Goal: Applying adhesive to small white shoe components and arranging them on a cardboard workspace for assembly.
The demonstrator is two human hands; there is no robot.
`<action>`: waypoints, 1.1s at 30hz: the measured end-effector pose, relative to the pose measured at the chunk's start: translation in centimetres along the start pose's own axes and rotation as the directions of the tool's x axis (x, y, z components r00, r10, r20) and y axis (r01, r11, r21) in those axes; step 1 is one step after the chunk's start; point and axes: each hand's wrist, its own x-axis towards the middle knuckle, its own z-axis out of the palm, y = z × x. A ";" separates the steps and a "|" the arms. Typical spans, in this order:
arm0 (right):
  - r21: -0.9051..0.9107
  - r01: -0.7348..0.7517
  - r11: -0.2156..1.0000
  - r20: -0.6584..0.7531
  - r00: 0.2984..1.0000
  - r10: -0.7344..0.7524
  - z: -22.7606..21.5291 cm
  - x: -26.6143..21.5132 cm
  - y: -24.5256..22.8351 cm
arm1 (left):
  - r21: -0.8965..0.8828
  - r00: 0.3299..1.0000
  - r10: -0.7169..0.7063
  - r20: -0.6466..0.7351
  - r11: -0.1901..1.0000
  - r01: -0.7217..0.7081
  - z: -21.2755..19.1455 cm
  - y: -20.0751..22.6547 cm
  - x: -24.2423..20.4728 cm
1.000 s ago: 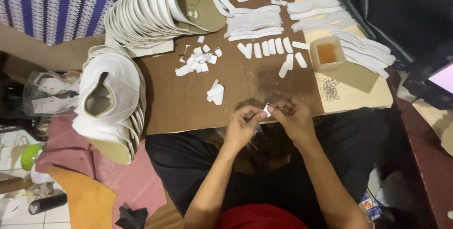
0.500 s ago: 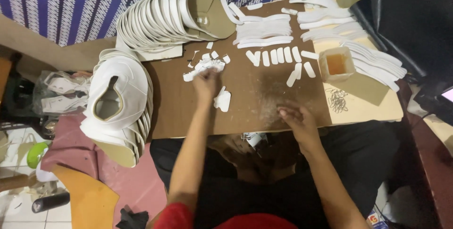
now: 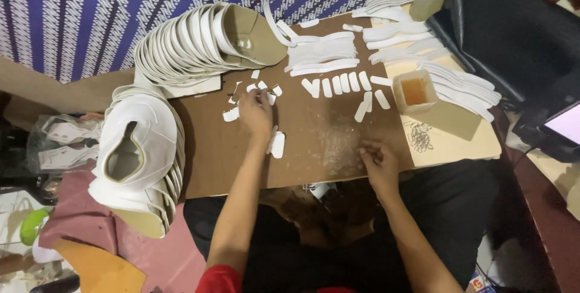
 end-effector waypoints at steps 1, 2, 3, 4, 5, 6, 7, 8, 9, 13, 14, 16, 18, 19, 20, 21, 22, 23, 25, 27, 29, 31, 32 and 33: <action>-0.001 -0.003 1.000 -0.001 1.000 0.003 0.1 0.0 0.2 | 0.000 1.000 -0.001 0.003 1.000 0.001 -0.9 2.2 -0.1; -0.019 0.019 1.000 -0.005 1.000 -0.019 0.2 0.0 0.4 | -0.096 0.992 0.047 0.114 0.995 -0.036 -1.7 4.4 -0.3; -0.037 0.042 0.998 -0.009 0.999 -0.042 0.3 0.0 0.7 | -0.195 0.971 0.104 0.217 0.979 -0.061 -2.6 6.6 -0.4; -0.038 0.041 0.998 -0.010 0.999 -0.041 0.3 0.0 0.8 | -0.197 0.970 0.103 0.218 0.979 -0.059 -1.7 7.4 -0.3; -0.031 0.055 0.998 0.000 0.998 -0.055 0.3 -0.1 0.9 | -0.196 0.929 0.127 0.347 0.979 -0.060 -0.8 8.2 -0.2; -0.025 0.068 0.997 0.009 0.998 -0.067 0.2 -0.2 1.0 | -0.198 0.870 0.149 0.470 0.978 -0.061 0.2 9.2 -0.2; -0.028 0.065 0.997 0.006 0.998 -0.065 0.2 -0.2 1.6 | -0.201 0.869 0.149 0.472 0.978 -0.058 1.4 8.7 -0.3; 0.007 0.072 0.997 0.013 0.997 -0.072 0.2 0.0 2.0 | -0.126 0.824 0.116 0.555 0.991 -0.055 2.8 8.3 -0.1; 0.043 0.079 0.996 0.020 0.997 -0.080 0.1 0.2 2.4 | -0.050 0.772 0.078 0.630 0.997 -0.060 4.2 8.1 0.1; 0.066 0.061 0.996 0.007 0.998 -0.062 -0.2 -0.2 1.6 | 0.022 0.750 -0.029 0.660 1.000 0.019 3.2 9.6 0.4; 0.024 0.073 0.997 0.015 0.997 -0.073 -0.2 -0.1 1.7 | 0.024 0.750 -0.039 0.660 0.999 0.031 3.9 9.2 0.4; -0.014 0.087 0.996 0.022 0.996 -0.087 -0.2 0.0 1.7 | 0.025 0.752 -0.046 0.658 0.999 0.039 4.4 8.7 0.4; -0.035 0.079 0.996 0.030 0.997 -0.078 -0.4 -0.1 1.4 | -0.090 0.776 -0.040 0.630 0.988 0.124 4.3 8.7 0.5; -0.031 0.081 0.996 0.026 0.996 -0.080 -0.3 0.0 1.4 | -0.092 0.777 -0.035 0.629 0.989 0.119 4.4 8.7 0.5; -0.036 0.082 0.996 0.024 0.996 -0.081 -0.3 0.0 1.5 | -0.142 0.767 -0.053 0.640 0.972 0.185 4.4 8.5 0.4; -0.041 0.083 0.996 0.022 0.996 -0.083 -0.3 0.0 1.6 | -0.190 0.755 -0.069 0.652 0.949 0.251 4.5 8.4 0.2; -0.041 0.082 0.996 0.021 0.996 -0.081 -0.3 0.0 1.6 | -0.189 0.754 -0.069 0.653 0.950 0.250 4.9 7.7 0.3; 0.001 0.054 0.999 0.032 0.998 -0.054 -0.4 -0.1 1.6 | -0.239 0.757 -0.082 0.648 0.922 0.305 5.3 7.0 0.5; 0.043 0.026 0.999 0.042 0.999 -0.028 -0.4 0.1 1.7 | -0.288 0.759 -0.094 0.645 0.889 0.355 5.2 6.2 0.9; 0.067 0.034 0.997 0.042 0.998 -0.037 -0.3 0.2 2.1 | -0.353 0.799 -0.040 0.600 0.883 0.310 3.9 5.8 1.3; 0.047 0.043 0.998 0.027 0.999 -0.044 -0.4 0.5 2.3 | -0.329 0.779 -0.026 0.627 0.897 0.295 2.6 4.9 0.9; 0.025 0.045 0.999 -0.001 0.999 -0.045 -0.7 0.6 2.1 | -0.311 0.750 -0.004 0.661 0.909 0.279 -1.4 7.3 -0.4; 0.119 0.068 0.991 -0.020 0.998 -0.066 -0.9 0.4 1.6 | -0.383 0.696 0.045 0.717 0.859 0.339 -5.0 10.0 -1.3; 0.211 0.093 0.973 -0.042 0.995 -0.086 -1.0 0.3 1.2 | -0.444 0.640 0.101 0.762 0.801 0.403 -8.5 12.7 -2.2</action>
